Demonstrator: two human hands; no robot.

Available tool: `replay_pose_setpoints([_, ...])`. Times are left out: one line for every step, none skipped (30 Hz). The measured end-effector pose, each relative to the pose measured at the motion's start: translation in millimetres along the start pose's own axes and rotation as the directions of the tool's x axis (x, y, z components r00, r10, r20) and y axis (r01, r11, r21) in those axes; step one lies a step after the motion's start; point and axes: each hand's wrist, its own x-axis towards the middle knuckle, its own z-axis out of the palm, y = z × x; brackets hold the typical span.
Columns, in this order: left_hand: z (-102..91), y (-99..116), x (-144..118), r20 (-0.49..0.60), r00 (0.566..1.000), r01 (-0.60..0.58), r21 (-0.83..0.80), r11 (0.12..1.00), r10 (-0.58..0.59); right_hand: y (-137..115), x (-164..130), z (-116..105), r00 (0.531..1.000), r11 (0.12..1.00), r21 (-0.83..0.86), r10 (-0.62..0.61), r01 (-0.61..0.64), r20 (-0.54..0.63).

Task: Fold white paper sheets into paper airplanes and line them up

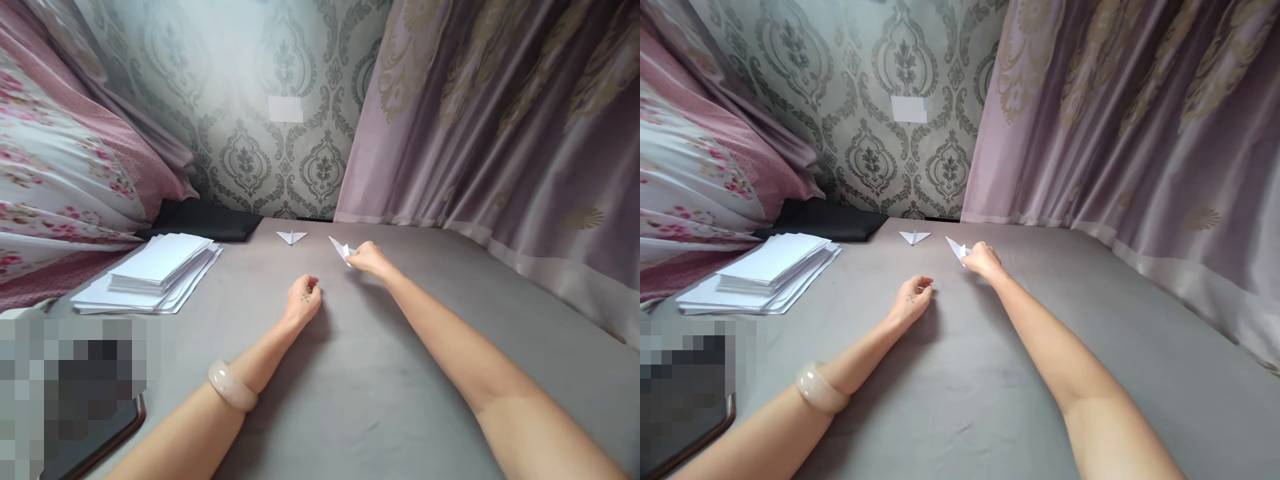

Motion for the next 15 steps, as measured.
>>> replay_pose_setpoints([0.4,-0.6,2.3,0.0,1.0,0.01,-0.005,1.0,-0.01,-7.3,11.4,3.5,1.0,1.0,-0.006,0.012,-0.012,-0.006])
replay_pose_setpoints([0.9,-1.4,4.7,-0.001,1.0,0.02,-0.009,1.0,-0.02,-14.7,22.3,7.5,1.0,1.0,-0.013,0.022,-0.022,-0.01])
replay_pose_setpoints([1.5,-2.5,7.2,-0.002,1.0,0.028,-0.013,1.0,-0.029,-21.9,32.4,11.6,1.0,1.0,-0.018,0.025,-0.026,-0.016])
replay_pose_setpoints([2.2,-3.7,9.7,-0.003,0.999,0.037,-0.017,0.999,-0.037,-28.8,41.9,15.5,0.999,0.999,-0.024,0.027,-0.028,-0.019])
replay_pose_setpoints([2.9,-5.0,12.1,-0.006,0.999,0.045,-0.02,0.999,-0.045,-35.3,50.8,19.1,0.999,0.999,-0.029,0.029,-0.029,-0.019])
replay_pose_setpoints([3.7,-6.4,14.3,-0.009,0.999,0.05,-0.023,0.998,-0.05,-41.3,59.0,22.2,0.999,0.999,-0.035,0.029,-0.029,-0.018])
replay_pose_setpoints([4.4,-7.6,16.3,-0.011,0.998,0.054,-0.026,0.998,-0.054,-46.8,66.8,24.8,0.999,0.999,-0.04,0.029,-0.029,-0.014])
replay_pose_setpoints([5.0,-8.6,18.0,-0.014,0.998,0.056,-0.027,0.998,-0.056,-51.8,74.0,27.0,1.0,0.999,-0.046,0.028,-0.028,-0.01])
replay_pose_setpoints([5.6,-9.5,19.4,-0.015,0.998,0.056,-0.029,0.998,-0.057,-56.3,80.7,28.7,1.0,0.998,-0.052,0.026,-0.026,-0.006])
replay_pose_setpoints([6.2,-10.2,20.6,-0.015,0.998,0.056,-0.03,0.998,-0.057,-60.3,87.0,30.2,1.0,0.998,-0.058,0.024,-0.024,-0.003])
replay_pose_setpoints([6.6,-10.7,21.6,-0.016,0.998,0.056,-0.03,0.998,-0.056,-64.0,92.9,31.5,1.0,0.998,-0.065,0.021,-0.021,0.0])
replay_pose_setpoints([7.0,-11.1,22.3,-0.017,0.998,0.056,-0.03,0.998,-0.056,-67.4,98.2,32.9,1.0,0.997,-0.071,0.017,-0.017,0.001])
replay_pose_setpoints([7.3,-11.3,23.0,-0.018,0.998,0.056,-0.029,0.998,-0.056,-70.5,103.0,34.5,1.0,0.997,-0.077,0.013,-0.013,0.002])
replay_pose_setpoints([7.5,-11.5,23.6,-0.021,0.998,0.057,-0.028,0.998,-0.057,-73.2,107.3,36.3,1.0,0.997,-0.082,0.008,-0.007,0.002])
replay_pose_setpoints([7.7,-11.6,24.1,-0.023,0.998,0.058,-0.026,0.998,-0.059,-75.6,110.9,38.4,1.0,0.996,-0.087,0.001,-0.001,0.001])
